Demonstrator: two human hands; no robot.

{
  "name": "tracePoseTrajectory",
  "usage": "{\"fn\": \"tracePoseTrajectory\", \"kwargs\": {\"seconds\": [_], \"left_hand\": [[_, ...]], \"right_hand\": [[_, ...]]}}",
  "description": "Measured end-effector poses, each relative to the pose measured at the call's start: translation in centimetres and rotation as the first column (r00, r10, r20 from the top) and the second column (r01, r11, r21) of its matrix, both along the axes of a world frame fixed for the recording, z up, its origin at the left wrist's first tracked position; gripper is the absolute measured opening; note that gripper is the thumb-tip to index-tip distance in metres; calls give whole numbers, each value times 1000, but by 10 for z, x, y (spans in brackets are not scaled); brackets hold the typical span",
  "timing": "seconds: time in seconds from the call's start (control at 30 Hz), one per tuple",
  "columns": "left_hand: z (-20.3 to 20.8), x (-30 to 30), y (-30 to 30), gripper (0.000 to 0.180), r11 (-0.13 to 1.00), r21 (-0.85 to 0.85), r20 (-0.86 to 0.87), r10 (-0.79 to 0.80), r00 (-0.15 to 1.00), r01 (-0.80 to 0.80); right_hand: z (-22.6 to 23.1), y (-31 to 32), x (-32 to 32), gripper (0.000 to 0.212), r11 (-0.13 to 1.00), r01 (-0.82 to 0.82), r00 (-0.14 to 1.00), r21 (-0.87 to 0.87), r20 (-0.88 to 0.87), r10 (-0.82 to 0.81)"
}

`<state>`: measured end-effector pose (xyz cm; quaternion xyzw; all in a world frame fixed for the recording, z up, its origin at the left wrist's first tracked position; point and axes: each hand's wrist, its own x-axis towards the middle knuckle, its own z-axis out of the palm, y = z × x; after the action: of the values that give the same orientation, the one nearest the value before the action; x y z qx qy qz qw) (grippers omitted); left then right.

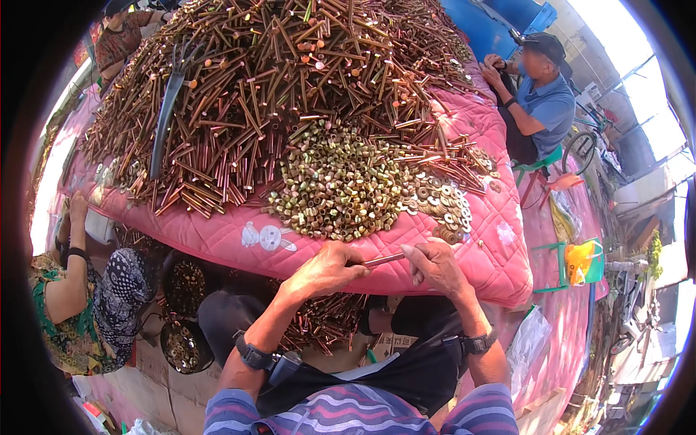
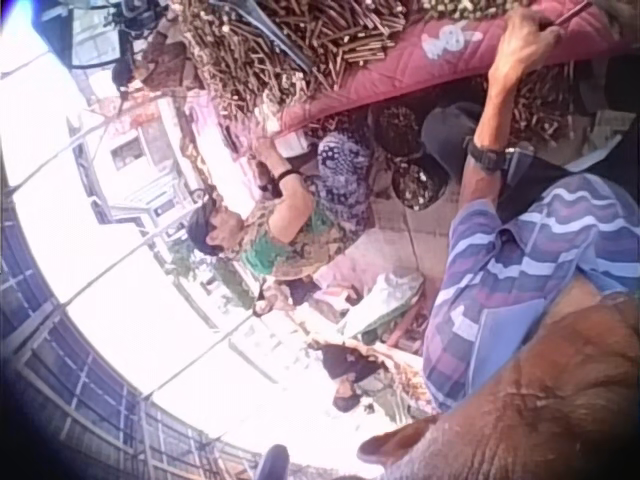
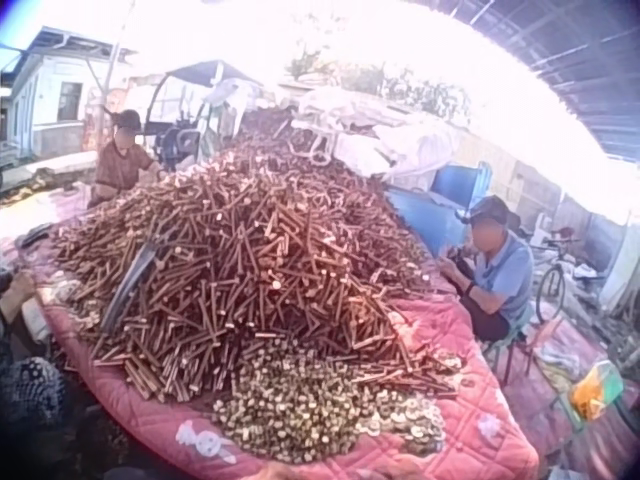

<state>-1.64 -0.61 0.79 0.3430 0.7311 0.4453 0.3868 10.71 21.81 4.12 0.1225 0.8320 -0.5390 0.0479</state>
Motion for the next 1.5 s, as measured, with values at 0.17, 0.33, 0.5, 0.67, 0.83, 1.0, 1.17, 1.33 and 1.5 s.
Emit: {"fn": "tracePoseTrajectory", "kwargs": {"seconds": [0.17,0.33,0.5,0.67,0.83,1.0,1.17,1.33,1.5], "left_hand": [[7,1,3,26,999,34,-2,-15,1000,15],[7,0,-2,27,998,32,-10,-46,999,46],[31,4,-3,37,995,4,40,-104,994,104],[39,1,0,41,983,-164,216,-41,976,77],[12,2,-3,44,1000,-2,88,-20,996,20],[0,1,-3,41,1000,0,82,3,997,-3],[1,2,3,39,998,62,76,-14,997,10],[-2,3,-1,41,999,31,71,-19,997,17],[-3,2,-1,40,997,68,20,-34,999,33]], "right_hand": [[-12,-3,-2,47,995,91,966,38,-246,-79],[-8,-6,0,50,965,204,972,-163,153,-179],[-1,2,4,54,979,112,990,-169,104,-96],[13,3,10,56,994,-80,954,-75,284,98],[22,-9,-1,48,958,-283,891,-52,355,283],[6,30,-60,28,994,-10,1000,106,10,9],[-2,92,-132,30,813,152,980,562,-192,-51],[-13,100,-170,31,559,152,987,815,-155,-43],[-8,102,-184,28,605,25,995,796,41,-95]]}}
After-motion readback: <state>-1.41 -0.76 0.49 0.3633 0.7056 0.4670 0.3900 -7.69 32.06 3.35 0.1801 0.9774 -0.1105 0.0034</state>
